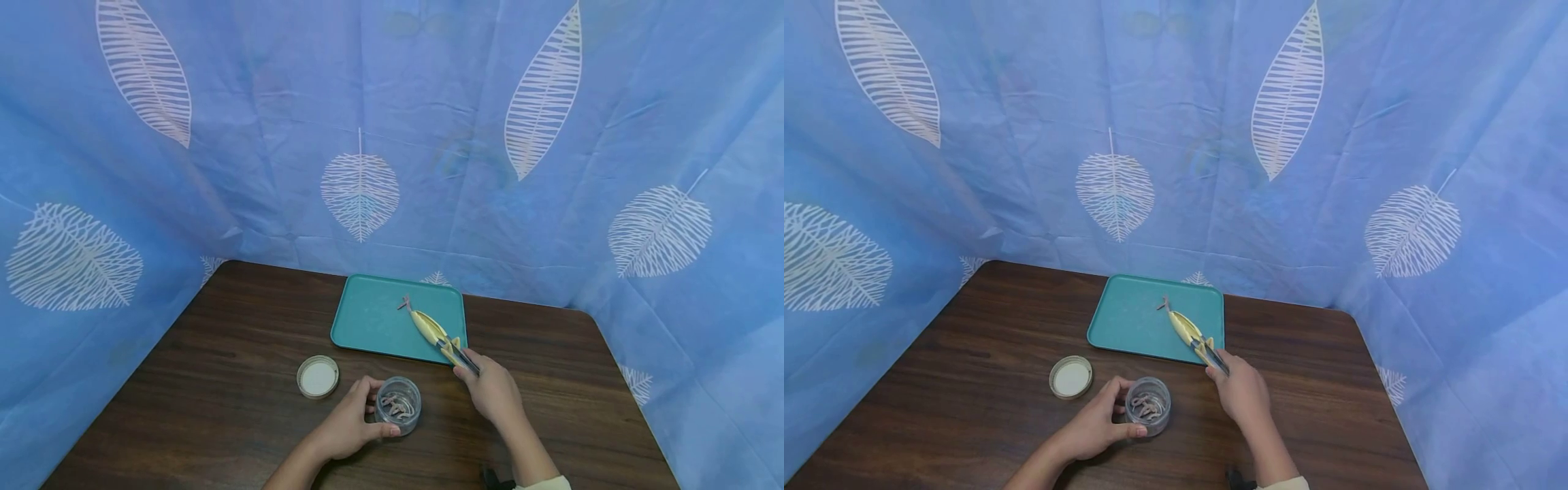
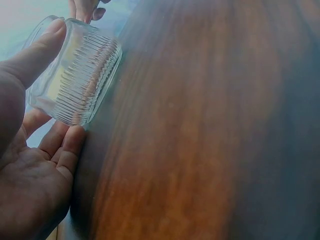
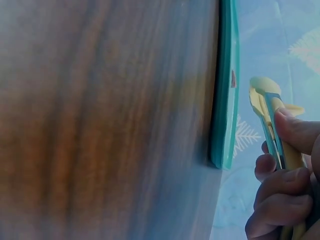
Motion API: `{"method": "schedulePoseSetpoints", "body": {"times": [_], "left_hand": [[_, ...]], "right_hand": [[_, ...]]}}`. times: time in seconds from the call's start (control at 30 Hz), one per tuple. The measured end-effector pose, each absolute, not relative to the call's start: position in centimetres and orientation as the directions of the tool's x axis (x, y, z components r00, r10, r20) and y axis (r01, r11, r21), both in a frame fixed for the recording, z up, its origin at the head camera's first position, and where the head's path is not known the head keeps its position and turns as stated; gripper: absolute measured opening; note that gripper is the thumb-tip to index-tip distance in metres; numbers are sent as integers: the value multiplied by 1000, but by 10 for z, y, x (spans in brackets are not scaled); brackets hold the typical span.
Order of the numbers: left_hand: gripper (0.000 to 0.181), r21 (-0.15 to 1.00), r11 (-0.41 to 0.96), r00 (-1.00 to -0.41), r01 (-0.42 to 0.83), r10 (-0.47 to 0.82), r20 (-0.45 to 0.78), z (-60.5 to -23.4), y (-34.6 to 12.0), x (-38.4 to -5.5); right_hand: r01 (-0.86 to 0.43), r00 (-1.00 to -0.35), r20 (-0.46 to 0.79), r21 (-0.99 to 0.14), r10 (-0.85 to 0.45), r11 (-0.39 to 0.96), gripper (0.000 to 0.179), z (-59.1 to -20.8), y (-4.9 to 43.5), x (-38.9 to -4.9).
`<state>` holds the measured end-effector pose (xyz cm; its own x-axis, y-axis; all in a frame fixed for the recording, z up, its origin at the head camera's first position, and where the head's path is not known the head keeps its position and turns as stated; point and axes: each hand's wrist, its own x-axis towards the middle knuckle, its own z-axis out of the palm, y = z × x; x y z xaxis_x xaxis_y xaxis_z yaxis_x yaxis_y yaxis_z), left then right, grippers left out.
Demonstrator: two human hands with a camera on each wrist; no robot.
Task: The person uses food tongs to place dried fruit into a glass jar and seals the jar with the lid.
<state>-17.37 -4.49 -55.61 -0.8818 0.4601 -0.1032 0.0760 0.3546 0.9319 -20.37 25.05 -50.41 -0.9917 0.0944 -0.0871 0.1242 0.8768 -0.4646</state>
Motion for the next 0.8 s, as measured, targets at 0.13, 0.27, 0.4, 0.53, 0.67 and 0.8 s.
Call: {"method": "schedulePoseSetpoints", "body": {"times": [0.13,0.27,0.4,0.53,0.67,0.8], "left_hand": [[77,930,359,-881,79,463,-103,-556,-44,-173],[77,932,353,-882,79,461,-101,-556,-43,-173],[76,931,356,-884,81,457,-98,-556,-42,-172],[76,928,360,-886,90,455,-90,-555,-42,-171],[76,930,354,-886,101,457,-78,-554,-43,-171],[76,930,354,-886,103,457,-76,-555,-43,-171]], "right_hand": [[139,-990,-96,-489,105,861,55,-501,255,-190],[142,-989,-105,-509,102,849,55,-500,262,-177],[125,-991,-112,-515,78,848,56,-500,268,-162],[120,-990,-128,-520,62,846,56,-499,270,-148],[137,-987,-146,-532,69,836,56,-500,272,-136],[169,-980,-181,-534,83,829,58,-501,275,-126]]}}
